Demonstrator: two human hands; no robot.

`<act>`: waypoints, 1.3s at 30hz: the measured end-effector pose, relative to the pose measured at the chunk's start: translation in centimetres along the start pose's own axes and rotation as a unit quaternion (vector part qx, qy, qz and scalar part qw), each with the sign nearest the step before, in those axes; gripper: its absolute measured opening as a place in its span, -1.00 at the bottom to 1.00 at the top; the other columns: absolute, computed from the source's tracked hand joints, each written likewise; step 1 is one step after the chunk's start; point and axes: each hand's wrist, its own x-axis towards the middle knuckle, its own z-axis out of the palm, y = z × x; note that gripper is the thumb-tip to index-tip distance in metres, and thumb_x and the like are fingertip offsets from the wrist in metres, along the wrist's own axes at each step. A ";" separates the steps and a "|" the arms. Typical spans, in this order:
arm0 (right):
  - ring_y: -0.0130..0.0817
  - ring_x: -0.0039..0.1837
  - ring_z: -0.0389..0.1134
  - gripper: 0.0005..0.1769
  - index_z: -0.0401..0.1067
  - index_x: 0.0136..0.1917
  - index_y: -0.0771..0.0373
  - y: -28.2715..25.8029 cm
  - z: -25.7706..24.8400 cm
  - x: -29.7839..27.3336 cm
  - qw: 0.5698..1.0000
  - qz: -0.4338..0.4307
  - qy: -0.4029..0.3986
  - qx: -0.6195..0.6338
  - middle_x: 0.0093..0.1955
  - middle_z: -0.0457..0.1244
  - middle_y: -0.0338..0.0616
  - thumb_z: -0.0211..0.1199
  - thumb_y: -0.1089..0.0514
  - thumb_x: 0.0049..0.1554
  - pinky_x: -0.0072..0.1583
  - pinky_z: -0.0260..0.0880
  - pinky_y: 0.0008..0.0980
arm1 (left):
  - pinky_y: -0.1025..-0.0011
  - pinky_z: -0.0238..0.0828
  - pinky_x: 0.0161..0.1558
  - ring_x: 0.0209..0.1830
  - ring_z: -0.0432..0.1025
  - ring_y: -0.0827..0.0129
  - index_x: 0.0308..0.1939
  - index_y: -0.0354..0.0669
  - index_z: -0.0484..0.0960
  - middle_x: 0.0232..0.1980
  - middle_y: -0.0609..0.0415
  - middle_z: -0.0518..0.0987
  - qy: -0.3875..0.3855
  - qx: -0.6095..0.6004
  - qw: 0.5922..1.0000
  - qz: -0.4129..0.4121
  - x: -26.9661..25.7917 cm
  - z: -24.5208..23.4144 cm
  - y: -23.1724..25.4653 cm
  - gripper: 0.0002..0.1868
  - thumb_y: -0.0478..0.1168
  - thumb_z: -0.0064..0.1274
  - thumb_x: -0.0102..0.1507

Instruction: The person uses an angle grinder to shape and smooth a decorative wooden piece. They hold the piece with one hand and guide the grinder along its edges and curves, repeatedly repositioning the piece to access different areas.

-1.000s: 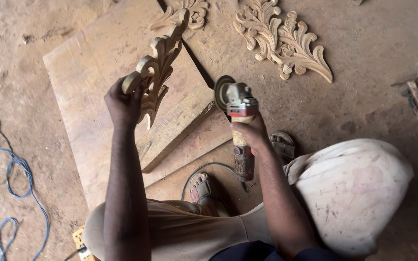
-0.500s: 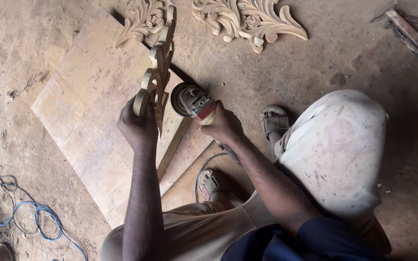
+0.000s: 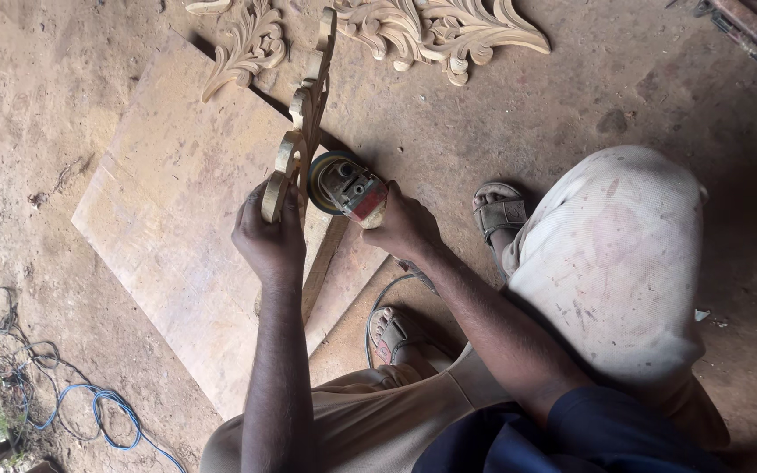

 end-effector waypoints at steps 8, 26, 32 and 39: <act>-0.03 0.16 0.46 -0.16 0.10 0.35 0.26 -0.1 -0.3 -0.1 1.000 0.016 0.002 0.013 0.11 0.36 0.09 0.41 0.01 -0.09 0.21 0.50 -0.07 | 0.27 0.63 -0.02 -0.03 0.66 0.12 0.04 -0.31 0.66 -0.04 -0.14 0.71 -0.012 0.002 0.999 0.040 -0.4 0.3 -0.2 -0.74 -0.26 0.28 0.33; -0.08 0.15 0.46 -0.13 0.13 0.30 0.31 1.9 -0.3 1.6 0.993 0.023 0.033 0.110 0.09 0.36 0.09 0.47 0.01 -0.15 0.20 0.51 -0.12 | 0.28 0.65 0.03 0.04 0.65 0.16 0.06 -0.24 0.67 -0.01 -0.08 0.71 -0.080 -0.023 0.991 0.106 -0.8 -0.3 -2.6 -0.73 -0.24 0.32 0.32; -0.20 0.14 0.51 -0.36 0.49 0.21 0.26 3.9 -0.3 2.1 0.961 -0.081 0.041 0.261 0.09 0.46 0.02 0.40 0.08 -0.16 0.22 0.51 -0.19 | 0.29 0.65 0.03 0.01 0.66 0.14 0.08 -0.26 0.66 -0.01 -0.11 0.72 -0.048 -0.027 0.989 0.138 0.1 -1.3 -4.4 -0.70 -0.27 0.32 0.31; -0.13 0.08 0.48 -0.15 0.16 0.27 0.34 2.4 -0.8 1.8 0.983 -0.018 0.069 0.169 0.04 0.37 0.08 0.47 0.06 -0.19 0.14 0.54 -0.18 | 0.29 0.63 -0.04 -0.08 0.66 0.12 0.04 -0.30 0.67 -0.08 -0.12 0.71 -0.021 -0.028 0.994 0.104 0.8 -1.9 -5.2 -0.70 -0.28 0.35 0.28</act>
